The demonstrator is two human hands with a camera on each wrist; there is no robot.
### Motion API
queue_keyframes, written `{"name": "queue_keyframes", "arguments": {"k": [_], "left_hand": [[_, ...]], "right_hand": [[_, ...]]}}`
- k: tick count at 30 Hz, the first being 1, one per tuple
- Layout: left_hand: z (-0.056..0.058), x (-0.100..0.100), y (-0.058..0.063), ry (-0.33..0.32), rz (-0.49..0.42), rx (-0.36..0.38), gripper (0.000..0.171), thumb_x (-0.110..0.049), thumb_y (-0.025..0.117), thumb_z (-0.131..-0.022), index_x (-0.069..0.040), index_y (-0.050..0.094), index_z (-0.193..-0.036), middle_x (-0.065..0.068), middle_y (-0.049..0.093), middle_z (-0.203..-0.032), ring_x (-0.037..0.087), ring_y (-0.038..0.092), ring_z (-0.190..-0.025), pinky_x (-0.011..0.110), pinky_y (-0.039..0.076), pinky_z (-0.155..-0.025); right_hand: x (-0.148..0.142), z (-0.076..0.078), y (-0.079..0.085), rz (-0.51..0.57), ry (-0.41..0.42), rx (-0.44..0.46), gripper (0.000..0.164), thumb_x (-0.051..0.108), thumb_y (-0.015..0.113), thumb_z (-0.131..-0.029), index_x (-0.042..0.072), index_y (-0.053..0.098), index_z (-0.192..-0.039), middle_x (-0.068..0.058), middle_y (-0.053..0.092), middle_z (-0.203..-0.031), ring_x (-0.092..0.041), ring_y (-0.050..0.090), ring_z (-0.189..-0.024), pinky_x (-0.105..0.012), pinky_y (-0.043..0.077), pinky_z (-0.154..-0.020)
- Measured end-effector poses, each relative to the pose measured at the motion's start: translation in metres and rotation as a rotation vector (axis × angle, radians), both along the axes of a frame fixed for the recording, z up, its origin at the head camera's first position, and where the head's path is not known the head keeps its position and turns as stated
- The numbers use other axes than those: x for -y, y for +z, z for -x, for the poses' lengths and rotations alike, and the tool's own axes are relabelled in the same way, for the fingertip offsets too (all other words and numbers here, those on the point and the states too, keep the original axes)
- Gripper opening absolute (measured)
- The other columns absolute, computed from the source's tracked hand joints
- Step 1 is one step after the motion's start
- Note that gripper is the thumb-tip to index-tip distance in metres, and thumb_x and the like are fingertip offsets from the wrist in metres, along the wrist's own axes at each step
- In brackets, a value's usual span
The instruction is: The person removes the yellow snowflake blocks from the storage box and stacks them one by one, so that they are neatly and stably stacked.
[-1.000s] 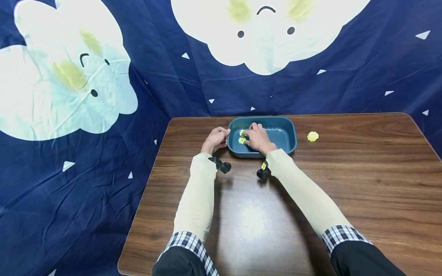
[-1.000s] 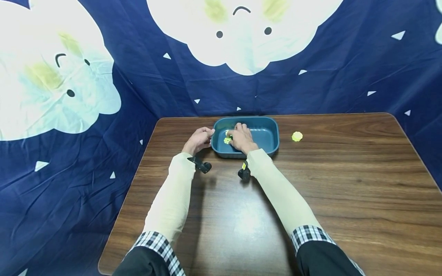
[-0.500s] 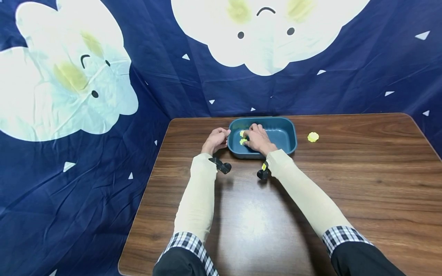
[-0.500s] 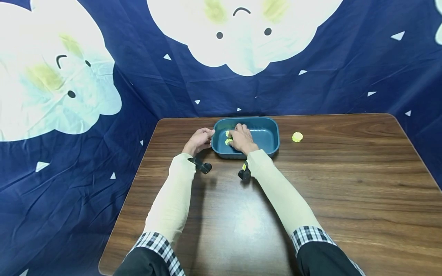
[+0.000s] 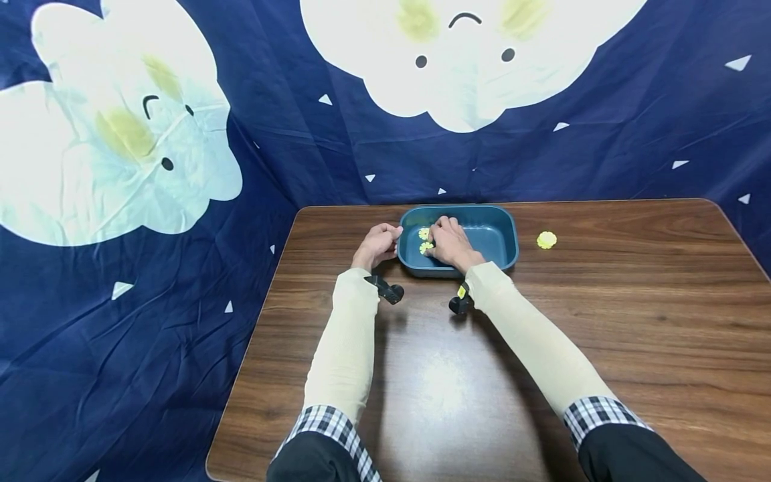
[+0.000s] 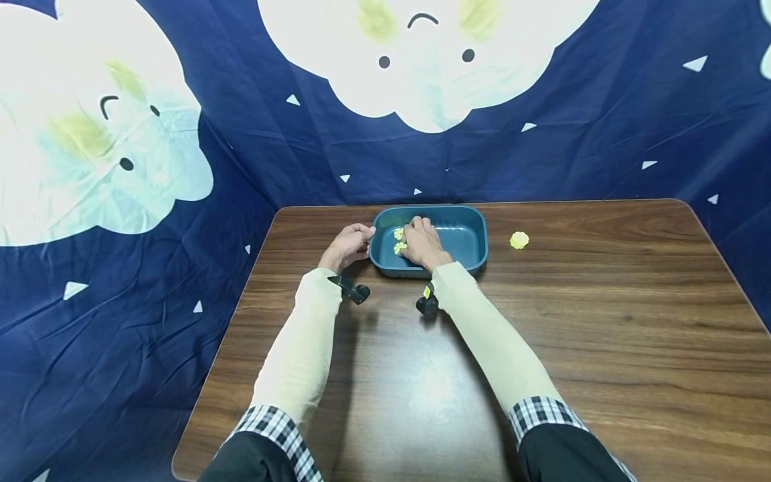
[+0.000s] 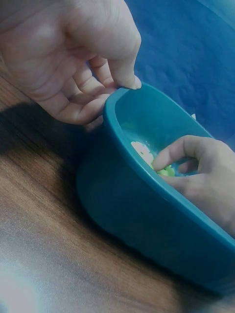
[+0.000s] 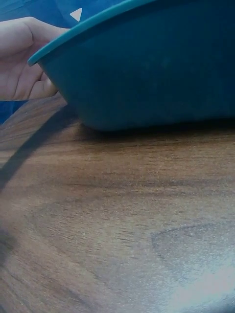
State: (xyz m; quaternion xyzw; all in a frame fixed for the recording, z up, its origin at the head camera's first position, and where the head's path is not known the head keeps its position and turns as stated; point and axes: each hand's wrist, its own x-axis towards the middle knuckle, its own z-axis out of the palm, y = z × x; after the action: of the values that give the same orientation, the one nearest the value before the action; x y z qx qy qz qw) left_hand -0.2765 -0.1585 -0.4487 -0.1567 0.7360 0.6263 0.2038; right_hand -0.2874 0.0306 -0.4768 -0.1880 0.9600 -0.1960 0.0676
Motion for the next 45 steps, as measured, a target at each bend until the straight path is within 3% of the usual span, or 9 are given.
{"name": "queue_keyframes", "arguments": {"k": [12,32,45], "left_hand": [[0.001,-0.001,-0.001,0.007,-0.002,-0.004,0.017,-0.025,0.052,-0.099,-0.011,0.048,-0.09,0.003,0.049,-0.078,0.013,0.048,-0.064,0.027,0.044,-0.064],[0.001,-0.002,0.001,0.012,0.026,-0.002,0.017,-0.025,0.052,-0.099,-0.012,0.049,-0.09,0.003,0.049,-0.079,0.013,0.048,-0.065,0.023,0.045,-0.059],[0.004,-0.001,-0.002,0.02,-0.013,-0.004,0.017,-0.024,0.053,-0.099,-0.01,0.048,-0.089,0.003,0.049,-0.078,0.013,0.048,-0.063,0.024,0.043,-0.058]], "right_hand": [[-0.008,-0.002,0.008,0.083,-0.048,0.06,0.021,0.027,0.072,-0.085,0.009,0.061,-0.087,-0.015,0.049,-0.119,-0.034,0.041,-0.111,-0.044,0.034,-0.101],[-0.033,-0.01,0.02,0.457,-0.155,0.011,0.021,0.025,0.071,-0.087,0.006,0.071,-0.093,-0.016,0.063,-0.107,-0.03,0.052,-0.106,-0.044,0.034,-0.101],[-0.058,-0.019,0.027,0.51,-0.25,-0.048,0.027,0.029,0.063,-0.093,0.007,0.072,-0.105,-0.013,0.064,-0.115,-0.028,0.052,-0.114,-0.044,0.042,-0.099]]}}
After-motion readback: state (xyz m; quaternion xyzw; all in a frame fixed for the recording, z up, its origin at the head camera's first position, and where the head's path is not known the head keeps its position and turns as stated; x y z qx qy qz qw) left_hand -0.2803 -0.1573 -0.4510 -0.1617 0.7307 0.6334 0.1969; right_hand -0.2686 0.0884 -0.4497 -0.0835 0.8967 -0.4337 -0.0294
